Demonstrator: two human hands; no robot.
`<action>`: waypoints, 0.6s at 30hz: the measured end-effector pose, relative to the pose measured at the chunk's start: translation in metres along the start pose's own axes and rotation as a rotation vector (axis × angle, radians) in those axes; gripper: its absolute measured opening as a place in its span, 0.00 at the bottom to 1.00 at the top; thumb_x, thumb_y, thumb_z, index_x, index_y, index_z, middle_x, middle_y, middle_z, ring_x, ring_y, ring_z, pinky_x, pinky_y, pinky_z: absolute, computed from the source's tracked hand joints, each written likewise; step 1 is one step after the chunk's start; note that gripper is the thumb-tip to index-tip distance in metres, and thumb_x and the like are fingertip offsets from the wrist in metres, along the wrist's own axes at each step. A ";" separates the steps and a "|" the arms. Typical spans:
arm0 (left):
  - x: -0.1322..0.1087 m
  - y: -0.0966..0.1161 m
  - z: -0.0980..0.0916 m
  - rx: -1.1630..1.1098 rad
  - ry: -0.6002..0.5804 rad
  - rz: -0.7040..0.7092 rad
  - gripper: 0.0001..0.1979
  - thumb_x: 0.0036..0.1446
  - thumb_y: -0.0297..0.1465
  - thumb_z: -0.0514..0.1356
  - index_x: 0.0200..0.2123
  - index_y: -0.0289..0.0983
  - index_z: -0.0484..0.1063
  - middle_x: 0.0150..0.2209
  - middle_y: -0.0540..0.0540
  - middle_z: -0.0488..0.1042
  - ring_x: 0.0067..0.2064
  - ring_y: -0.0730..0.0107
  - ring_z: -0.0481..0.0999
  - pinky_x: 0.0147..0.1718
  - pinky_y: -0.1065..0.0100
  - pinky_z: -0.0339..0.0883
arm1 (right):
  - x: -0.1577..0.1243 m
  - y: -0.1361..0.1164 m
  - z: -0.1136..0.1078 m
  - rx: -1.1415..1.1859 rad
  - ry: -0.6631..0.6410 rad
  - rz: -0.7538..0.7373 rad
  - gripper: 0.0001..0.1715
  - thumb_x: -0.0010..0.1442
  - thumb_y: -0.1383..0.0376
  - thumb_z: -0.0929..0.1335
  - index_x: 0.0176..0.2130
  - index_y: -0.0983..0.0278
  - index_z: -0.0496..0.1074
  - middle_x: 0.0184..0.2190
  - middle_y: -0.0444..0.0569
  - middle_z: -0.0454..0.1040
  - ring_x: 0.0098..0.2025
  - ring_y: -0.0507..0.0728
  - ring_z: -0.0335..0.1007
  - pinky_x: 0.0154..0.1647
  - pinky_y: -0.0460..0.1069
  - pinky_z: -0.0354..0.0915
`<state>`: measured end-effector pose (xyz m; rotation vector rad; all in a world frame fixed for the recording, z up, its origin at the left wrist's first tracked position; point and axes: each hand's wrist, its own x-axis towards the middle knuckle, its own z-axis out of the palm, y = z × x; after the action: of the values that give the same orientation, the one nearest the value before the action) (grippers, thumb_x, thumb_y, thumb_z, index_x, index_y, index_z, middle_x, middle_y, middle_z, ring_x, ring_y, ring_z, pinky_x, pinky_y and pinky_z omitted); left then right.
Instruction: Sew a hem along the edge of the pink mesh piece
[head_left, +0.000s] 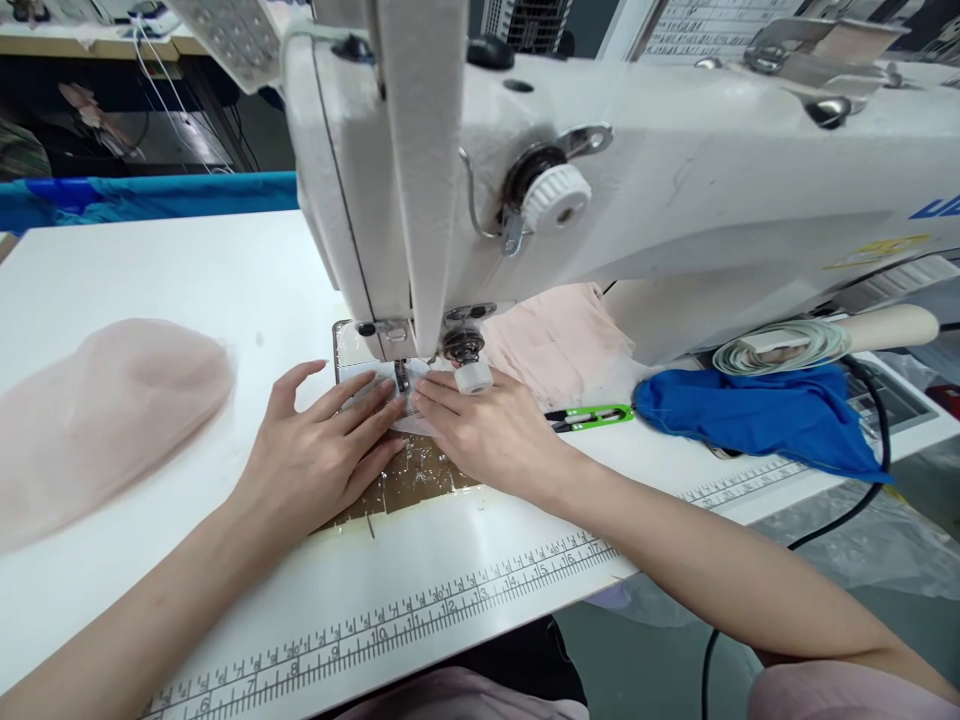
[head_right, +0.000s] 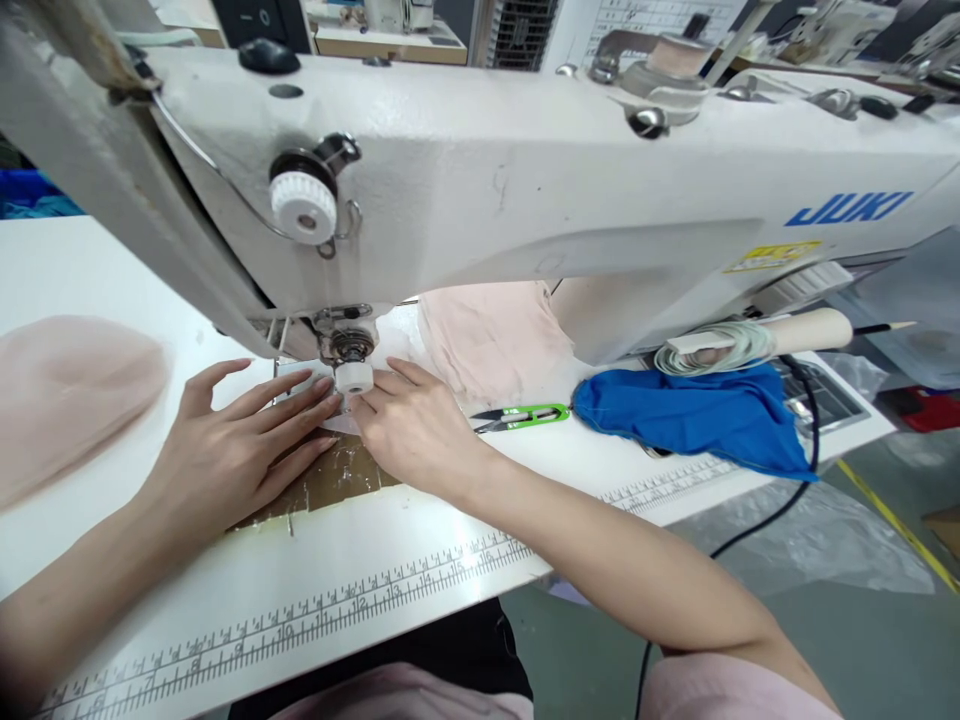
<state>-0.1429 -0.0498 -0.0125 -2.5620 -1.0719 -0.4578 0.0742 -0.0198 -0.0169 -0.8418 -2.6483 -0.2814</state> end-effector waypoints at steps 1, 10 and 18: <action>0.000 0.000 0.000 0.001 0.000 -0.002 0.16 0.65 0.32 0.55 0.54 0.36 0.70 0.52 0.42 0.77 0.55 0.54 0.75 0.57 0.46 0.53 | 0.000 0.000 0.000 0.002 0.003 0.003 0.14 0.65 0.70 0.62 0.43 0.71 0.76 0.44 0.56 0.80 0.43 0.57 0.75 0.53 0.53 0.64; 0.000 -0.001 0.003 0.007 0.006 -0.015 0.16 0.66 0.33 0.55 0.55 0.38 0.69 0.53 0.42 0.76 0.54 0.54 0.75 0.57 0.46 0.54 | 0.001 0.001 0.002 -0.007 0.022 0.001 0.14 0.65 0.70 0.63 0.43 0.71 0.77 0.43 0.55 0.80 0.44 0.57 0.74 0.52 0.53 0.65; -0.001 0.000 0.001 0.018 -0.004 -0.017 0.17 0.65 0.33 0.55 0.56 0.39 0.68 0.54 0.42 0.75 0.55 0.53 0.75 0.57 0.45 0.54 | 0.001 0.001 0.001 -0.029 0.031 0.002 0.14 0.65 0.71 0.62 0.41 0.71 0.77 0.43 0.55 0.80 0.43 0.57 0.74 0.53 0.52 0.63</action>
<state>-0.1432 -0.0502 -0.0139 -2.5410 -1.0954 -0.4460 0.0734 -0.0183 -0.0167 -0.8423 -2.6207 -0.3301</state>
